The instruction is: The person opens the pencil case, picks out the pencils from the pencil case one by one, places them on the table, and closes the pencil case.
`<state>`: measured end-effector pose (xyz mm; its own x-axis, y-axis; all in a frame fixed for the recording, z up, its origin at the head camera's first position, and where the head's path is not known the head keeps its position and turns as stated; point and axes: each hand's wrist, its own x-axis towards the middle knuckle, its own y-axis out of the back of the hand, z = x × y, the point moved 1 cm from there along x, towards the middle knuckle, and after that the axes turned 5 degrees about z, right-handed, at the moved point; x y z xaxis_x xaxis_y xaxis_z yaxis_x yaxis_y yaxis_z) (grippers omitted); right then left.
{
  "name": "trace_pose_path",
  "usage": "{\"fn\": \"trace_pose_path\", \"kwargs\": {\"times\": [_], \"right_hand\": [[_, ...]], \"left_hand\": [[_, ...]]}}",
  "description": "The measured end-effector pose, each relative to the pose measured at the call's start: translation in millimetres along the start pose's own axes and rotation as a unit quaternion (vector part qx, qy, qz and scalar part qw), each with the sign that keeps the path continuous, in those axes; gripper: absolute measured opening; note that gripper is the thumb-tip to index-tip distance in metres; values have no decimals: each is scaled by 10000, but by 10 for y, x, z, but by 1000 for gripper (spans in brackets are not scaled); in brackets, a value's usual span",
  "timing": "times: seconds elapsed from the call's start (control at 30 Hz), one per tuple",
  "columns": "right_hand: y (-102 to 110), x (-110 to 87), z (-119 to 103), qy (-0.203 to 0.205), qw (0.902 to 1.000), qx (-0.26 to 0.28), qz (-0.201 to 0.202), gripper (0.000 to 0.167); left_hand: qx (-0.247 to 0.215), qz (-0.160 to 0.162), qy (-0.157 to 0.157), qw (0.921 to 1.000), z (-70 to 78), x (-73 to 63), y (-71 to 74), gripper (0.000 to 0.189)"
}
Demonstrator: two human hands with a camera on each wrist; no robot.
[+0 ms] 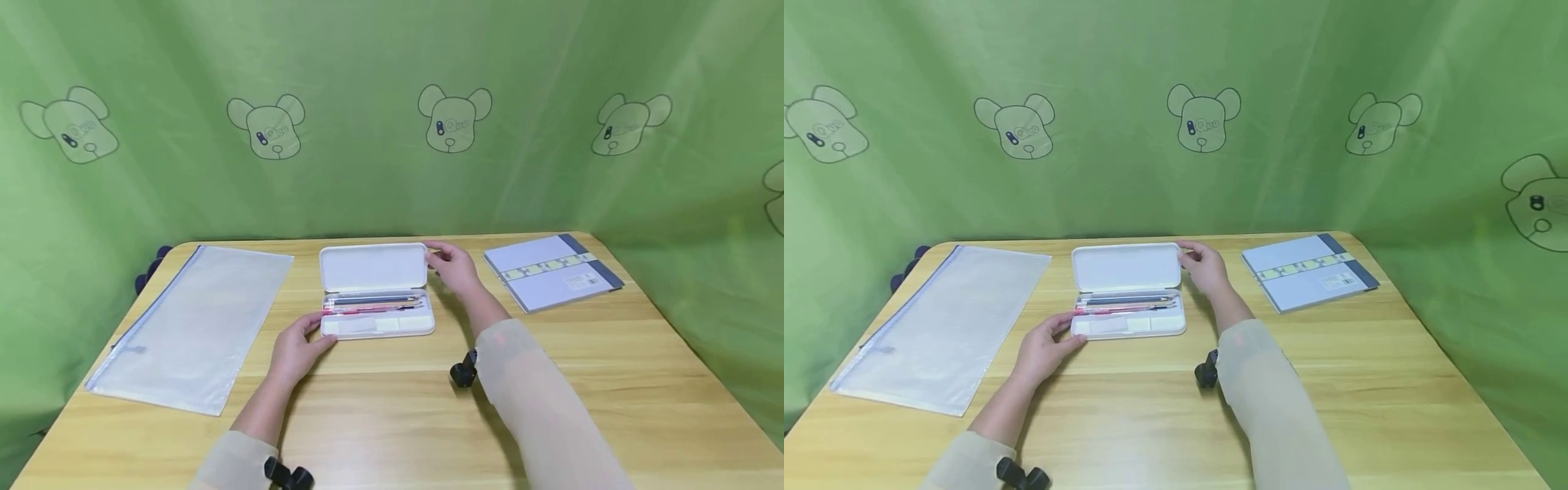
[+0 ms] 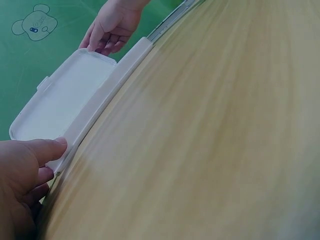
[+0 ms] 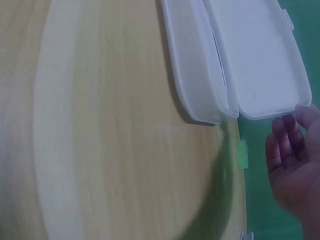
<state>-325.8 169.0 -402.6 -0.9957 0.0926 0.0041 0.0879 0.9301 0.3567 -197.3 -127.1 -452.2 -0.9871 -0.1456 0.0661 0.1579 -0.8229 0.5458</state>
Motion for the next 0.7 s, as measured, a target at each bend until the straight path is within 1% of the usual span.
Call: {"fn": "trace_pose_path", "kwargs": {"times": [0.2,0.33,0.5,0.6,0.7], "right_hand": [[41,-36,-1,110,9997,-217,-60,39],[84,-91,-39,312,9989,-361,-31,39],[135,-209,-76,686,9967,-428,34,40],[135,-305,-63,834,9953,-486,-39,39],[97,-376,-17,961,9925,-726,-206,37]], "left_hand": [[-3,-61,32,10000,-9,-4,-6,54],[-9,-56,44,10000,-3,-7,3,54],[9,-57,11,10000,1,-5,13,55],[8,-62,8,10000,0,-7,11,55],[-5,-54,37,10000,-4,-6,6,55]]}}
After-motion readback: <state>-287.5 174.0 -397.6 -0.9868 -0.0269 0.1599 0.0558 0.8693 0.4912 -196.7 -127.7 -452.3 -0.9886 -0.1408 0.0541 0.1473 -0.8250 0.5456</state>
